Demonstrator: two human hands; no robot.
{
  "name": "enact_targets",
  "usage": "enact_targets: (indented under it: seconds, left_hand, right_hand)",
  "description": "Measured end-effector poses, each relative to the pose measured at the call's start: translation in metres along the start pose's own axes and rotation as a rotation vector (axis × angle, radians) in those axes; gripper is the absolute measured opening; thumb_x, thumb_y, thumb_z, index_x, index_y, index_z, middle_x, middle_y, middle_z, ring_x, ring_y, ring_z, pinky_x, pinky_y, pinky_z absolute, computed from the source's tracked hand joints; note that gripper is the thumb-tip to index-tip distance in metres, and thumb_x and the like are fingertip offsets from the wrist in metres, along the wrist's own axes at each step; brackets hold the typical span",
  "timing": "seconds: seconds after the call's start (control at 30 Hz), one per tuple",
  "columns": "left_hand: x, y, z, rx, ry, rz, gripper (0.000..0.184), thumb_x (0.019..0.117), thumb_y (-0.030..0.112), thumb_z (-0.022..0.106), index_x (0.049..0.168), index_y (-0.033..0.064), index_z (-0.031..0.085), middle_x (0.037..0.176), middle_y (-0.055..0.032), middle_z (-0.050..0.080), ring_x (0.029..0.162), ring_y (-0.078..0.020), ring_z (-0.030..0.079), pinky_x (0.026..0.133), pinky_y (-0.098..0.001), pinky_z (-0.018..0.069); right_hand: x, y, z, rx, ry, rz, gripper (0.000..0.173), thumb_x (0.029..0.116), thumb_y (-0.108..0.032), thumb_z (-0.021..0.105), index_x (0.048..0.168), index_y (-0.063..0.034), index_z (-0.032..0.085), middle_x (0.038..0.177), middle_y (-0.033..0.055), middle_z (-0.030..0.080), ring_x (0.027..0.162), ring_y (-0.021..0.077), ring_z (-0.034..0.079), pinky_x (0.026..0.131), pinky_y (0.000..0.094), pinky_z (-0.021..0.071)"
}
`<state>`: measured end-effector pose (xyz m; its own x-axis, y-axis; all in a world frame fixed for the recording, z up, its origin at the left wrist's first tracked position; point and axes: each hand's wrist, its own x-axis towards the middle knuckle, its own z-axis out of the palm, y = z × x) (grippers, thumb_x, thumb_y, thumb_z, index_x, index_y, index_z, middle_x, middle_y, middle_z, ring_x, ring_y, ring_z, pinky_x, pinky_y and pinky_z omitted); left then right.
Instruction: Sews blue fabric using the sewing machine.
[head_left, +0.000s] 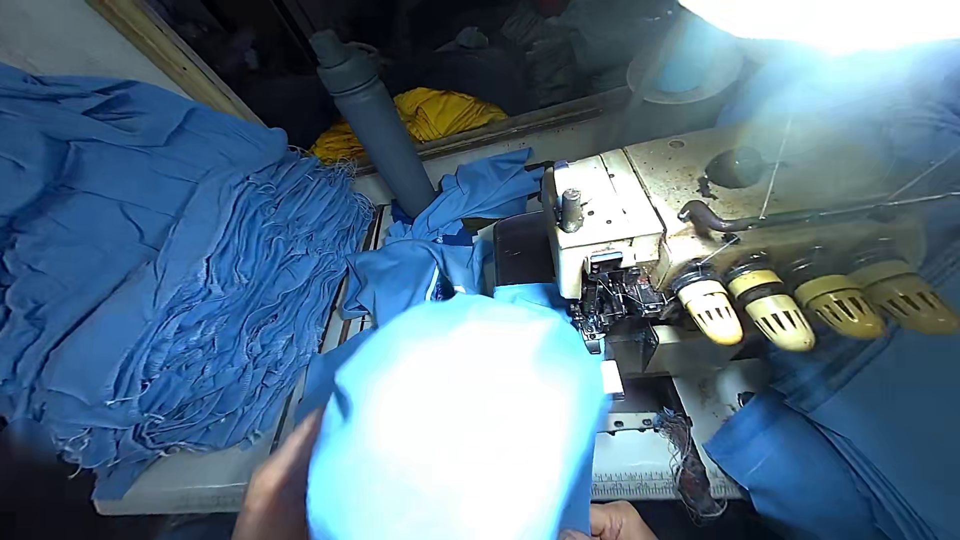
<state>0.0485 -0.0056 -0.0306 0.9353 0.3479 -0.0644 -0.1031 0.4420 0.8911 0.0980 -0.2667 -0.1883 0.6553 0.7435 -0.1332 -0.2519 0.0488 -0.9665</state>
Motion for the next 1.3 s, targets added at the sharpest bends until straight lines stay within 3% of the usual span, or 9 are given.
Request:
enact_targets:
  seconds: [0.1,0.17,0.3,0.5,0.67,0.77,0.87,1.0,1.3]
  left_hand:
    - [-0.028,-0.011,-0.019,0.193,0.209,-0.205,0.044,0.1077,0.012,0.031,0.1,0.019,0.074,0.094,0.0045,0.078,0.089,-0.0022,0.073,0.083,-0.023,0.0606]
    - [-0.027,-0.029,-0.056,0.66,0.287,-0.216,0.02,0.1025,0.004,0.044,0.105,0.0088,0.063,0.087,0.0041,0.074,0.079,-0.0035,0.071,0.074,-0.023,0.0609]
    - [-0.043,-0.043,-0.059,1.541,0.289,0.281,0.028,0.0905,0.021,0.066,0.105,-0.0016,0.071,0.095,-0.0115,0.072,0.084,-0.0199,0.068,0.076,-0.0437,0.0555]
    - [-0.082,-0.104,0.037,1.445,-0.278,0.46,0.038,0.0969,0.036,0.069,0.119,0.0062,0.076,0.12,-0.013,0.075,0.106,-0.0181,0.073,0.087,-0.0339,0.0583]
    - [-0.064,-0.12,0.041,0.957,0.086,0.265,0.018,0.1,0.004,0.055,0.094,0.0,0.071,0.086,0.0007,0.071,0.08,0.0011,0.065,0.075,-0.015,0.0541]
    - [-0.048,-0.084,0.045,0.64,0.201,0.141,0.013,0.0982,0.002,0.057,0.098,0.0074,0.069,0.083,0.0059,0.072,0.075,-0.0016,0.069,0.071,-0.0216,0.0595]
    - [-0.054,-0.058,0.051,0.976,-0.157,0.33,0.004,0.0922,0.007,0.07,0.094,0.0034,0.07,0.09,0.0008,0.072,0.089,0.0029,0.066,0.081,-0.0136,0.0541]
    - [-0.056,-0.081,0.064,1.181,-0.516,0.401,0.013,0.0938,0.005,0.063,0.095,-0.0014,0.075,0.083,-0.0167,0.072,0.075,-0.0206,0.068,0.064,-0.0289,0.0534]
    - [0.002,-0.087,0.076,1.633,-0.505,0.744,0.017,0.097,0.009,0.059,0.095,0.0077,0.076,0.075,-0.0069,0.066,0.053,-0.0157,0.058,0.042,-0.027,0.0408]
  right_hand:
    - [-0.005,-0.004,0.002,0.038,0.006,-0.018,0.012,0.0948,-0.006,0.064,0.086,-0.0003,0.07,0.073,-0.0081,0.069,0.069,-0.007,0.062,0.067,0.0174,0.0521]
    - [-0.009,0.003,0.0,0.073,-0.028,-0.064,0.007,0.0928,-0.003,0.067,0.09,0.0013,0.072,0.078,-0.0046,0.072,0.072,-0.0044,0.066,0.069,0.0181,0.0555]
    - [-0.02,0.014,-0.003,0.057,-0.07,-0.227,0.009,0.092,-0.006,0.07,0.096,0.0019,0.072,0.087,-0.0015,0.076,0.082,-0.0033,0.07,0.076,0.0173,0.0585]
    - [-0.028,0.003,0.001,-0.069,-0.125,-0.434,0.021,0.0976,-0.014,0.069,0.103,0.0058,0.067,0.086,0.0064,0.073,0.081,-0.0033,0.067,0.074,0.0127,0.0545]
    - [-0.031,-0.007,-0.002,-0.026,-0.226,-0.398,0.019,0.0964,-0.008,0.067,0.102,0.0104,0.065,0.084,0.0124,0.072,0.079,0.0009,0.068,0.074,0.0154,0.054]
    - [-0.034,-0.011,-0.007,0.044,-0.25,-0.368,0.018,0.0961,-0.005,0.066,0.104,0.0112,0.064,0.088,0.0111,0.072,0.085,0.0003,0.068,0.079,0.0169,0.054]
    - [-0.038,-0.01,-0.015,0.083,-0.256,-0.349,0.022,0.0961,-0.007,0.067,0.11,0.0095,0.065,0.099,0.0072,0.074,0.097,-0.0023,0.067,0.088,0.0176,0.0541]
    - [-0.044,-0.008,-0.026,0.102,-0.218,-0.326,0.028,0.0943,-0.008,0.069,0.118,0.0062,0.066,0.108,0.002,0.075,0.103,-0.0026,0.067,0.093,0.0202,0.0548]
    - [-0.006,-0.046,-0.029,0.216,-0.013,-0.262,0.051,0.0895,0.01,0.063,0.138,0.0093,0.049,0.114,-0.0008,0.074,0.095,0.0024,0.072,0.084,0.0244,0.061]
